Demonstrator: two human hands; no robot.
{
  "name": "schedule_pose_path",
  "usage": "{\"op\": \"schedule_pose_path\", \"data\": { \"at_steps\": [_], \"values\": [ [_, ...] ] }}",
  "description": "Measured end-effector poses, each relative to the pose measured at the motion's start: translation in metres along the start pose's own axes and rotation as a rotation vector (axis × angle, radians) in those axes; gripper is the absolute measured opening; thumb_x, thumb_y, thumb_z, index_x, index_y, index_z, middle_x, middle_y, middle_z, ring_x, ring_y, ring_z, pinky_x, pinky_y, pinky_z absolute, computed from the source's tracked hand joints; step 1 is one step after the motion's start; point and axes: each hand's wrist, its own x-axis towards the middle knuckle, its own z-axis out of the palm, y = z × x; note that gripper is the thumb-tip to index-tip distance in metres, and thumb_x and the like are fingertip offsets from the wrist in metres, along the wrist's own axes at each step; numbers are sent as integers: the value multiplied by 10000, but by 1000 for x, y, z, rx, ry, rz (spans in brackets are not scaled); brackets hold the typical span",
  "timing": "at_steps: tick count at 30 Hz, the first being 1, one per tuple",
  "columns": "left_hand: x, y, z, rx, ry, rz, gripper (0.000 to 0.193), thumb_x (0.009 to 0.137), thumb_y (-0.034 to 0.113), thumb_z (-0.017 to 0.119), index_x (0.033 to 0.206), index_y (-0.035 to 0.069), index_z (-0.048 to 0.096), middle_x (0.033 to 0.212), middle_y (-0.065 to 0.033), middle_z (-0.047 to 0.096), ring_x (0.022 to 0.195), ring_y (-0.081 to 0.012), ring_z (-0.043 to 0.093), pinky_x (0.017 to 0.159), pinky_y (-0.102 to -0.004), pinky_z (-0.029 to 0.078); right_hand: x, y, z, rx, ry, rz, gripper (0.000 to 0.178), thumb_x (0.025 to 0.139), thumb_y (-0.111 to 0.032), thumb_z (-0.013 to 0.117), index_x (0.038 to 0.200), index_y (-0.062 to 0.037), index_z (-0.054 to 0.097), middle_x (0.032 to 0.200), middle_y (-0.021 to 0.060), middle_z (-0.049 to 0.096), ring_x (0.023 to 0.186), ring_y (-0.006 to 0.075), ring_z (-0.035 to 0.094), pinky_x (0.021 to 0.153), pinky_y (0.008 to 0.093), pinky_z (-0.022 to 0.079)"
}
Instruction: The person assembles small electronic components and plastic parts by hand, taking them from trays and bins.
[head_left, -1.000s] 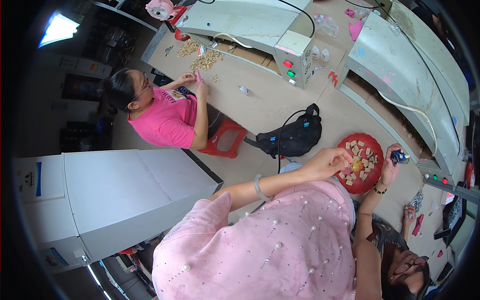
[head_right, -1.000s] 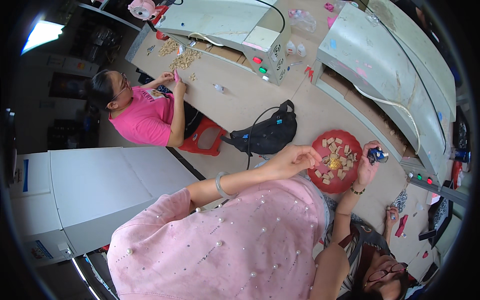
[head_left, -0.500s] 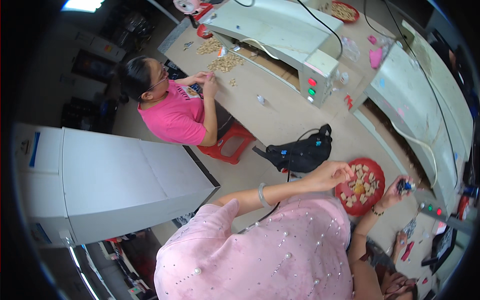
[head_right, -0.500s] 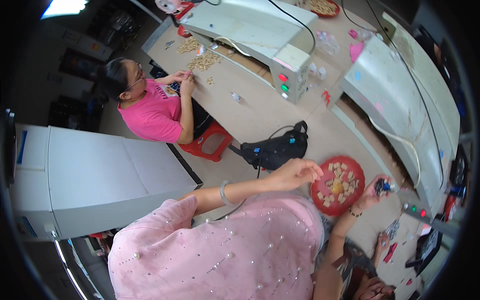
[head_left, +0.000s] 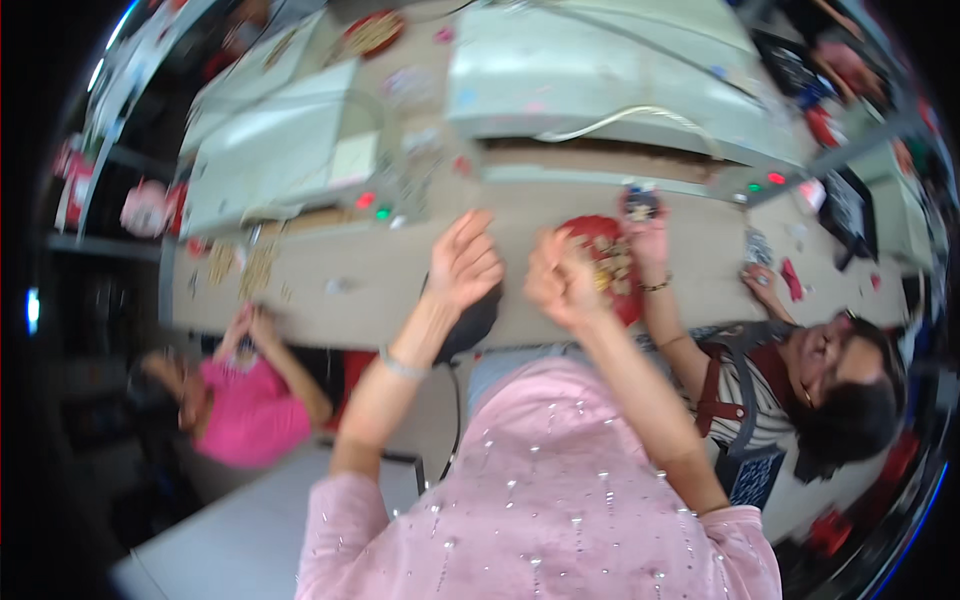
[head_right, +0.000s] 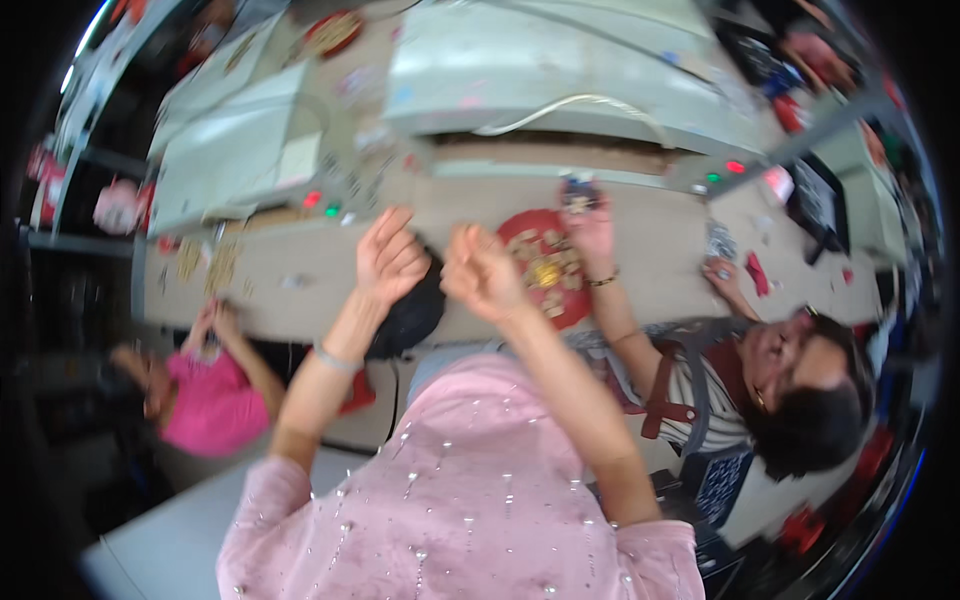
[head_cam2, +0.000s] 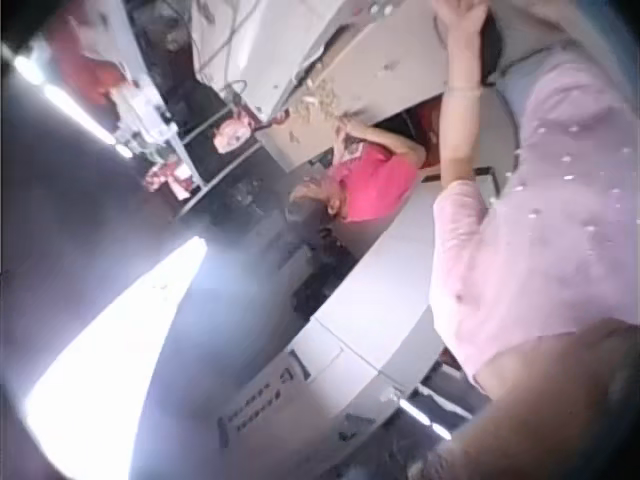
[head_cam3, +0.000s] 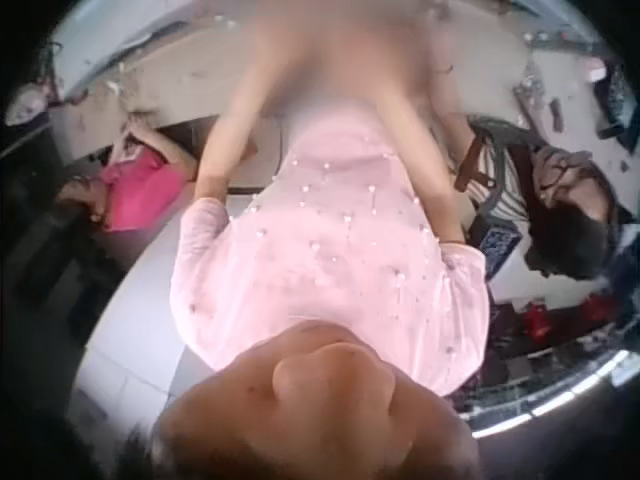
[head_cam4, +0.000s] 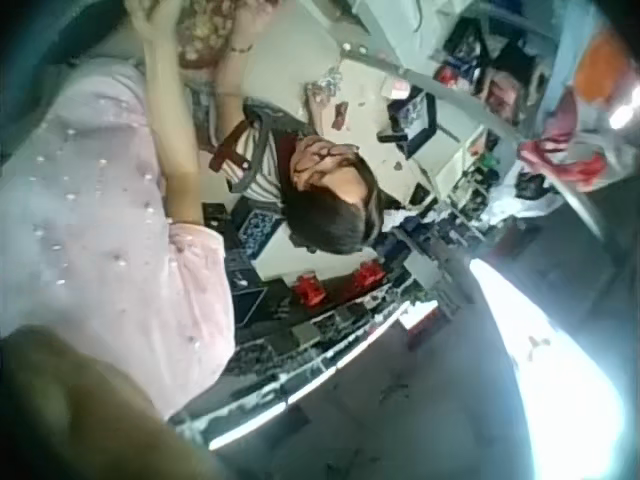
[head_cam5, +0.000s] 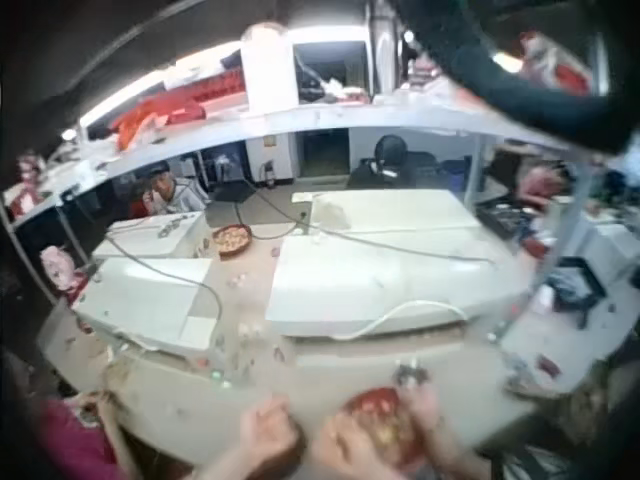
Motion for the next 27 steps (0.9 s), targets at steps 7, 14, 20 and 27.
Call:
{"op": "schedule_pose_path", "data": {
  "at_steps": [7, 14, 20, 27],
  "values": [
    [38, -68, -9, -28, 189, -80, 319, 1020, 283, 322, 740, 143, 383, 446, 44, 290, 327, -61, 233, 345, -205, 186, -52, -19, -15, -253, 79, -100, 390, 999, -333, 389, 747, -51, 485, 552, 40, 448, 438, 124, 426, 423, 232, 352],
    [32, -72, -5, 92, 232, -164, 319, 1021, 297, 318, 751, 142, 389, 452, 48, 300, 342, -58, 251, 370, -213, 200, -71, -21, -19, -280, 114, -62, 383, 1000, -341, 389, 774, -51, 497, 584, 37, 473, 462, 116, 439, 441, 220, 348],
    [-11, -65, -12, 61, 349, -176, 321, 1018, 298, 329, 745, 140, 389, 454, 44, 292, 349, -65, 263, 390, -214, 214, -83, -22, -19, -439, 325, 48, 330, 994, -319, 418, 831, -51, 523, 626, 24, 481, 501, 97, 441, 453, 216, 328],
    [-55, -78, -33, 116, 509, -163, 278, 979, 295, 418, 733, 170, 451, 480, 75, 284, 376, -58, 268, 378, -223, 225, -96, 1, -38, -361, 497, -76, 199, 968, -228, 485, 862, -65, 530, 737, 10, 497, 587, 97, 438, 463, 221, 329]
  ]
}}
